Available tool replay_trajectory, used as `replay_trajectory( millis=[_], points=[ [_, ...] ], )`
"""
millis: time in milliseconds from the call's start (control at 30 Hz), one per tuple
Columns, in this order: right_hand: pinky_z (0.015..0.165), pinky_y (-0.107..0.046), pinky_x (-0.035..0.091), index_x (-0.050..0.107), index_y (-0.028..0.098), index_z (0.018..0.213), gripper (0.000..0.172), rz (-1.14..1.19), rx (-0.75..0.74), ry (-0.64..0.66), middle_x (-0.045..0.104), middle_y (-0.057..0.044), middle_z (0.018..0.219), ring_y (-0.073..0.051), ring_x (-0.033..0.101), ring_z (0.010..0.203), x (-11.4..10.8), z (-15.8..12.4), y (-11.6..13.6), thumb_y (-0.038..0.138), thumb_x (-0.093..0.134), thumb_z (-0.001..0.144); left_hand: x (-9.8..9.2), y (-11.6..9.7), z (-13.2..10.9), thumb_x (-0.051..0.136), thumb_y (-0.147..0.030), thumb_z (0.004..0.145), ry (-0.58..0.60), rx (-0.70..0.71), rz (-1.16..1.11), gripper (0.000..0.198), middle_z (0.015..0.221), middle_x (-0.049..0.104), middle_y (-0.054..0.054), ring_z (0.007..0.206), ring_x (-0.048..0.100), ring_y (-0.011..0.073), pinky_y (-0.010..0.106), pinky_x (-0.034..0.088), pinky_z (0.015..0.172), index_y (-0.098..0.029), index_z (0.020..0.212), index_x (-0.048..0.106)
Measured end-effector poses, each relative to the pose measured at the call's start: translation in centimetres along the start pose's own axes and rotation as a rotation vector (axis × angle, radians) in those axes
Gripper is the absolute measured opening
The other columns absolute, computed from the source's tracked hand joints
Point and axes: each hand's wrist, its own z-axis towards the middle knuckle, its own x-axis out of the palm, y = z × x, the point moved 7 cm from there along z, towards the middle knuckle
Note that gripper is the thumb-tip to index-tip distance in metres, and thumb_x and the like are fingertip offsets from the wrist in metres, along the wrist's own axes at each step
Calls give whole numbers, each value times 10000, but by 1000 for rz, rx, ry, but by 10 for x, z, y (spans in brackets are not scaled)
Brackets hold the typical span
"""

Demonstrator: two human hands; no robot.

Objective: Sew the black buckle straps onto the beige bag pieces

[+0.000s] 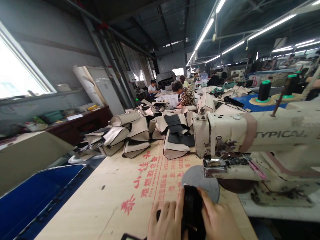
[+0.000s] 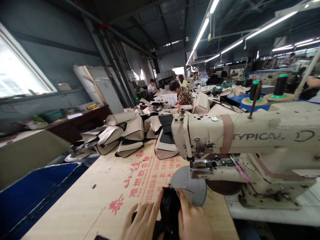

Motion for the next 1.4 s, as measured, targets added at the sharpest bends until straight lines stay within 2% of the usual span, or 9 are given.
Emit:
replay_trajectory(
  millis=[100, 200, 367, 500, 733, 967, 1133, 1300, 1400],
  points=[
    [606, -390, 507, 449, 135, 1245, 475, 41, 38, -30, 650, -86, 818, -256, 625, 674, -19, 5, -18, 151, 233, 822, 7, 3, 20, 421, -140, 728, 120, -56, -19, 607, 824, 645, 43, 780, 579, 215, 359, 396, 754, -262, 1316, 334],
    [773, -362, 495, 518, 216, 1169, 433, 159, 17, -39, 577, -49, 1087, -219, 590, 905, -27, 12, -33, 145, 321, 791, 1, 7, 34, 402, -98, 732, 188, -7, -62, 516, 843, 616, 25, 795, 566, 193, 336, 397, 748, -313, 1198, 465],
    [1028, -373, 301, 460, 209, 1233, 369, 510, 51, -39, 416, -28, 1290, -177, 363, 1204, -11, 29, -44, 304, 337, 899, -10, -2, 53, 357, -87, 779, 62, 96, -214, 351, 1065, 547, 46, 961, 516, 180, 319, 426, 823, -237, 1046, 530],
    [1009, -369, 334, 456, 219, 1220, 357, 646, 74, 11, 486, -22, 1226, -159, 426, 1156, -1, 38, -41, 348, 298, 927, -10, -10, 58, 364, -57, 754, -104, 193, -195, 390, 1238, 465, 50, 1119, 414, 228, 417, 388, 914, -236, 1057, 532],
    [921, -337, 429, 468, 174, 1174, 349, 444, 32, -9, 537, -51, 1164, -175, 504, 1077, -28, 34, -26, 285, 253, 924, -11, -10, 59, 381, -139, 819, -177, 134, -262, 266, 1242, 489, 32, 1154, 388, 215, 447, 391, 929, -230, 961, 587],
    [822, -352, 490, 464, 139, 1155, 380, 397, 21, -19, 581, -82, 1087, -193, 580, 959, -17, 26, -33, 279, 201, 919, 0, -23, 72, 530, -361, 766, -167, -94, -286, 297, 1150, 574, 19, 1094, 447, 276, 552, 363, 911, -218, 529, 639],
    [818, -411, 484, 499, 171, 1125, 386, 438, 88, -38, 600, -53, 1051, -216, 587, 938, -13, 18, -47, 325, 209, 921, 28, -33, 45, 688, -280, 582, -25, 154, -230, 52, 1328, 419, 5, 1182, 352, 385, 672, 264, 903, -247, 607, 656],
    [946, -341, 409, 501, 207, 1154, 320, 516, 20, -21, 530, -18, 1172, -163, 491, 1089, -18, 19, -44, 314, 312, 919, 35, -16, 26, 515, -96, 682, -9, 40, -366, 181, 1228, 496, 56, 1022, 544, 193, 302, 498, 790, -222, 799, 572],
    [1026, -321, 313, 485, 228, 1189, 305, 531, -46, 35, 445, 1, 1266, -144, 388, 1184, -23, 31, -36, 299, 388, 908, 35, -5, 35, 452, -101, 731, -62, -126, -454, 246, 984, 597, 44, 813, 610, 144, 255, 513, 676, -215, 947, 481]
  ],
)
